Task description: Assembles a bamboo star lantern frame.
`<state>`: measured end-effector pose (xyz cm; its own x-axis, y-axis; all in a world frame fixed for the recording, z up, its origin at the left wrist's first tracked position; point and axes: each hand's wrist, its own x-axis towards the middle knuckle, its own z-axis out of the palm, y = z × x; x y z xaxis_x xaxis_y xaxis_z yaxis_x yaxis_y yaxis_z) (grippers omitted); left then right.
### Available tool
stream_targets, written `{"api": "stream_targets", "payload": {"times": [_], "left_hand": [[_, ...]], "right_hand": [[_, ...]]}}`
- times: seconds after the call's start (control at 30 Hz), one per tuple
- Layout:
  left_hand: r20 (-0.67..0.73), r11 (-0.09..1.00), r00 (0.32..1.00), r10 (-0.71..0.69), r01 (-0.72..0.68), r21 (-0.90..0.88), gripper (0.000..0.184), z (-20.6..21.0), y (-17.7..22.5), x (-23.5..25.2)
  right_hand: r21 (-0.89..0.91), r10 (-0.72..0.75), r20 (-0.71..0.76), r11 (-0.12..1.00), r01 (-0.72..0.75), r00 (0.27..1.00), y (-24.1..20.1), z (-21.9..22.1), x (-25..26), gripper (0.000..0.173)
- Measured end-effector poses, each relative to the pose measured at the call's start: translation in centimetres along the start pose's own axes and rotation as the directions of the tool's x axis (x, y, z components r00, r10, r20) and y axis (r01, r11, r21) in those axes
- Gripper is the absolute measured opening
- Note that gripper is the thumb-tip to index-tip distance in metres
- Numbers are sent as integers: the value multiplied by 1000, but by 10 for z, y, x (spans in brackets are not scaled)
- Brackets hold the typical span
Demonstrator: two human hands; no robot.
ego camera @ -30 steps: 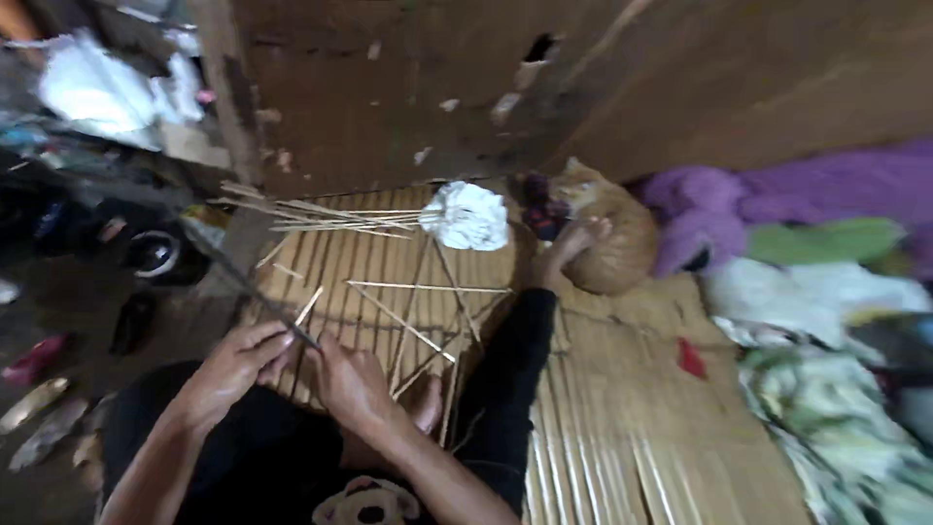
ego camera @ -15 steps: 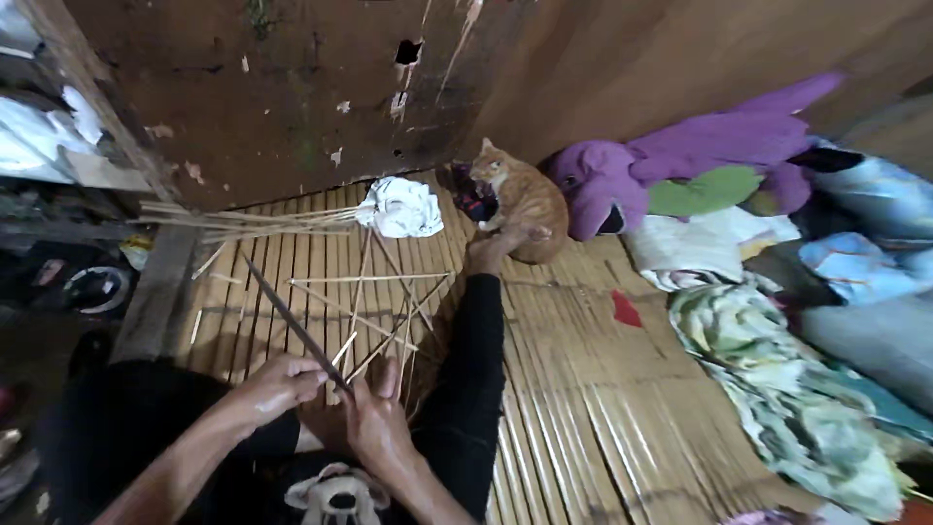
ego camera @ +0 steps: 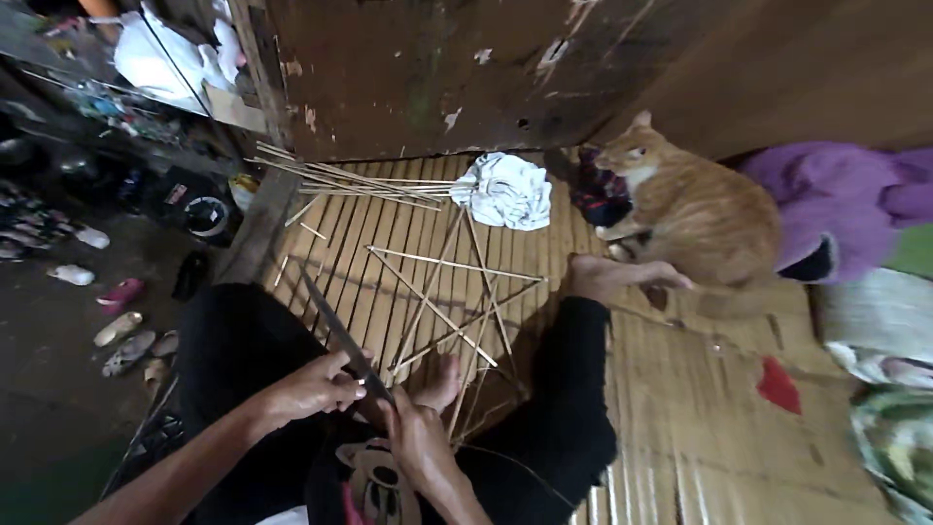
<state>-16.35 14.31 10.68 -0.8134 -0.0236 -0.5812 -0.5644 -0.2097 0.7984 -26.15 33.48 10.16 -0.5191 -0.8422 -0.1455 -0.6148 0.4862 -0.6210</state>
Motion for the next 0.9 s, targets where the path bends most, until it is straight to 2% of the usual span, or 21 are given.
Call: {"api": "stream_targets", "payload": {"times": [0.07,0.13,0.17,0.23,0.3,0.37,0.43,0.57,0.67,0.77,0.9], "left_hand": [[43,999,998,50,-50,3,44,-9,-3,1],[102,996,993,54,-61,68,16,-19,-1,0],[117,991,992,42,-56,121,8,-25,2,0],[112,979,993,29,-50,196,11,-37,9,-2],[52,980,996,70,-78,181,26,-48,8,-5],[-35,984,990,134,-129,121,32,-55,4,-8],[-121,983,977,176,-169,65,33,-55,0,-10],[-231,966,938,258,-250,62,34,-41,-6,-8],[-284,951,908,309,-292,103,31,-37,-10,-7],[-302,935,885,353,-344,86,35,-38,-16,-2],[-295,936,888,352,-330,125,33,-40,-13,3]], "right_hand": [[99,44,103,994,-55,994,-1,-8,8,33],[205,45,206,975,-89,977,0,-17,13,35],[258,34,241,961,-98,970,2,-22,15,36],[348,12,258,932,-105,966,3,-30,20,36],[338,5,157,939,-59,988,2,-32,31,37],[186,17,37,982,-23,999,-5,-29,56,39],[46,115,58,992,-118,992,-11,-17,88,38],[-79,226,10,971,-224,974,3,40,140,35],[-80,271,47,960,-267,961,4,66,155,39],[-67,292,97,956,-286,952,6,74,154,48],[-71,351,151,936,-344,924,4,51,143,50]]}}
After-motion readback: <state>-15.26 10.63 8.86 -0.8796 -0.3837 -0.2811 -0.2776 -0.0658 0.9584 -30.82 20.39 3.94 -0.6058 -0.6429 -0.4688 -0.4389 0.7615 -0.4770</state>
